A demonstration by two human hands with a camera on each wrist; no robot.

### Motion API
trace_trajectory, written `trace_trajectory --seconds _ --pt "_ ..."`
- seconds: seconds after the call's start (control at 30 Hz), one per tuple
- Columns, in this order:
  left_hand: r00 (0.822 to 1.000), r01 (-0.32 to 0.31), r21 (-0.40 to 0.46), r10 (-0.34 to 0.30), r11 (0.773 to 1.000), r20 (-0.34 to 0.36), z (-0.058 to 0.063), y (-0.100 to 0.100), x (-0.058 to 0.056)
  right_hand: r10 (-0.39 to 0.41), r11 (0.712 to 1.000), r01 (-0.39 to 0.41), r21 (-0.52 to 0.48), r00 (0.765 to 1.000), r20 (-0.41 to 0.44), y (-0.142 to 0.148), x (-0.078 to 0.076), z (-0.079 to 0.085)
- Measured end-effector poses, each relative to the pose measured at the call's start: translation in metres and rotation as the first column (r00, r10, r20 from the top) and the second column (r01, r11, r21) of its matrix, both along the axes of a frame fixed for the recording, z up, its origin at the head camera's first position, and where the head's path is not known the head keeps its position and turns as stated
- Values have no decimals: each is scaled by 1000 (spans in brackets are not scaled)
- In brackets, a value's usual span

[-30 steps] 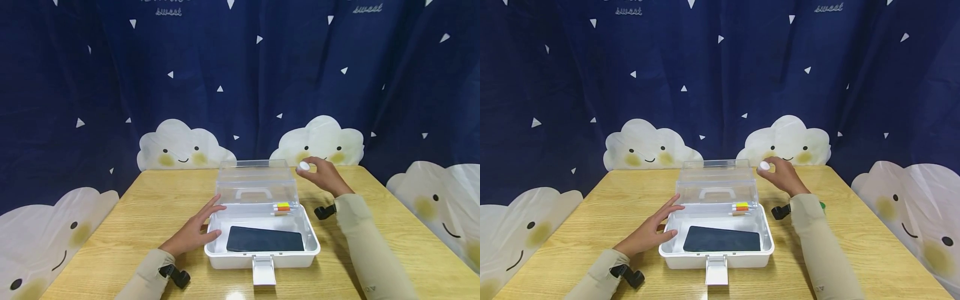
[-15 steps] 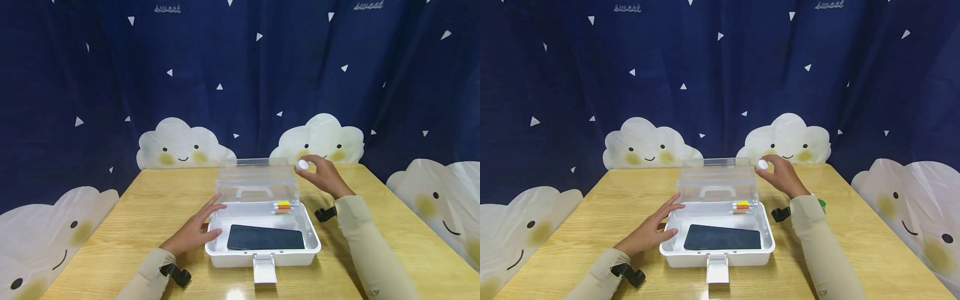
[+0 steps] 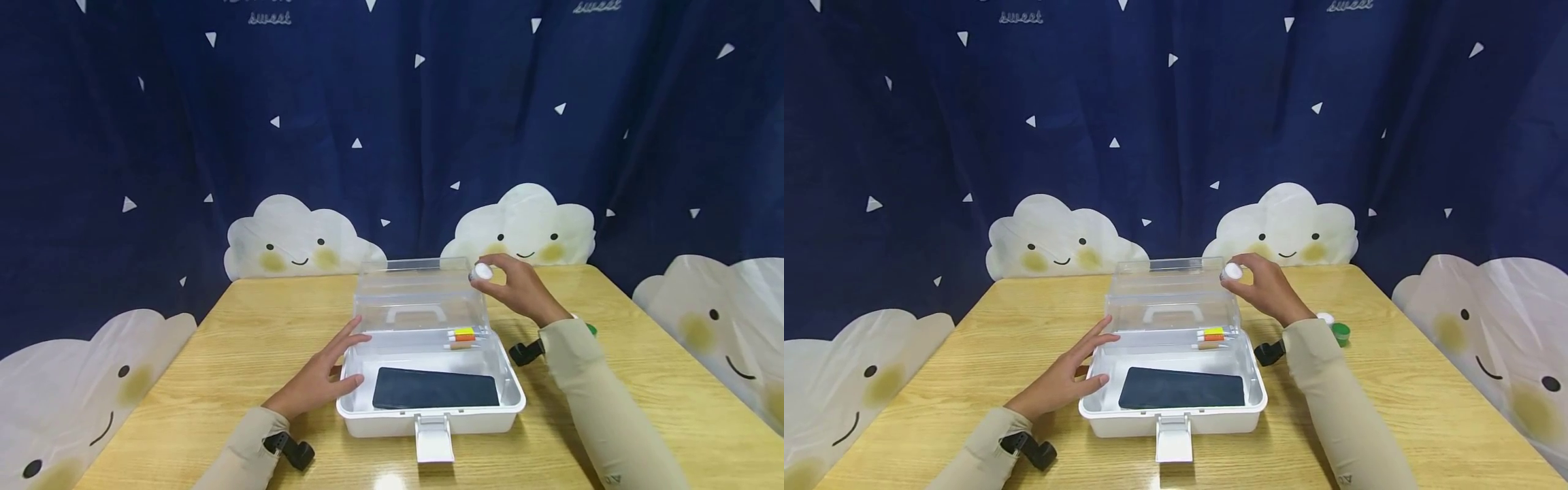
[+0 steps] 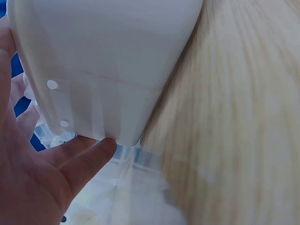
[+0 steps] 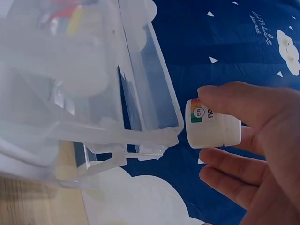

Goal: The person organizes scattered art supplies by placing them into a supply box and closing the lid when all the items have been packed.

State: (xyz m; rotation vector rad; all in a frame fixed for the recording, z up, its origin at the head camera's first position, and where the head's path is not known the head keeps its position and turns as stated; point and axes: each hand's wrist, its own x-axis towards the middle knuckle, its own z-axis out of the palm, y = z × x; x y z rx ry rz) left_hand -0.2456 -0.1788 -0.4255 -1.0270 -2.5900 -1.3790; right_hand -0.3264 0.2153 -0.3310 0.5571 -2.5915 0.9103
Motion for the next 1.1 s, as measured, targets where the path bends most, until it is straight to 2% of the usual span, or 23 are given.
trace_trajectory --seconds 1.1 --pt "1000 -12 -6 12 1000 17 0 2 0 72 997 -73 -1 989 132 -12 -3 -14"
